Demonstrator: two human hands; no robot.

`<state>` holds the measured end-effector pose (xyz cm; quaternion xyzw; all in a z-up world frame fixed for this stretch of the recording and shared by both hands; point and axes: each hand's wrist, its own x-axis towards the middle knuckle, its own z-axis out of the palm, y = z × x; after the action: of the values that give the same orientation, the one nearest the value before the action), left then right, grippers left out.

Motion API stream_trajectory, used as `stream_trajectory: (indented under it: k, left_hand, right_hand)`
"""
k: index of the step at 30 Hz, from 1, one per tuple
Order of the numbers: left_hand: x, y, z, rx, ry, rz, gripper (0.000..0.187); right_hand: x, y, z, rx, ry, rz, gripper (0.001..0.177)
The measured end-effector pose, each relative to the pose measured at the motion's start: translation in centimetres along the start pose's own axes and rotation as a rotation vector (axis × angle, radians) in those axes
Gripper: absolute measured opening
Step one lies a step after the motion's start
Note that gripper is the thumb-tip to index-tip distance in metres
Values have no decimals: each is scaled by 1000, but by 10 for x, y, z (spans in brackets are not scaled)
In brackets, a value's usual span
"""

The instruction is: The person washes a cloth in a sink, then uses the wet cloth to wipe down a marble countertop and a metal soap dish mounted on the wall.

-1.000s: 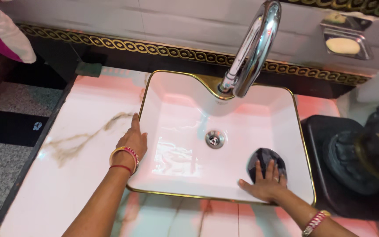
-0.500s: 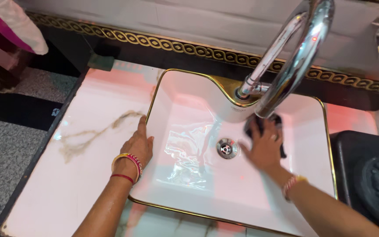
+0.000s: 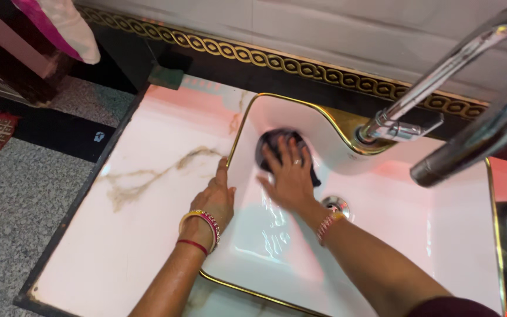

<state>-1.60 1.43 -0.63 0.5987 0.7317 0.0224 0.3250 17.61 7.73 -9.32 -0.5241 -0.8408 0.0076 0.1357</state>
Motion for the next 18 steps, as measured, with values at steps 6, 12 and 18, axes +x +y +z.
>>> stream_trajectory:
  k: [6, 12, 18]
  left_hand:
    - [-1, -1, 1, -35, 5, 20, 72]
    - [1, -2, 0, -8, 40, 51, 73]
    - [-4, 4, -8, -3, -38, 3, 72]
  right_hand:
    - [15, -13, 12, -39, -20, 132, 71]
    - [-98, -11, -27, 246, -290, -412, 68]
    - [-152, 75, -69, 92, -315, -256, 69]
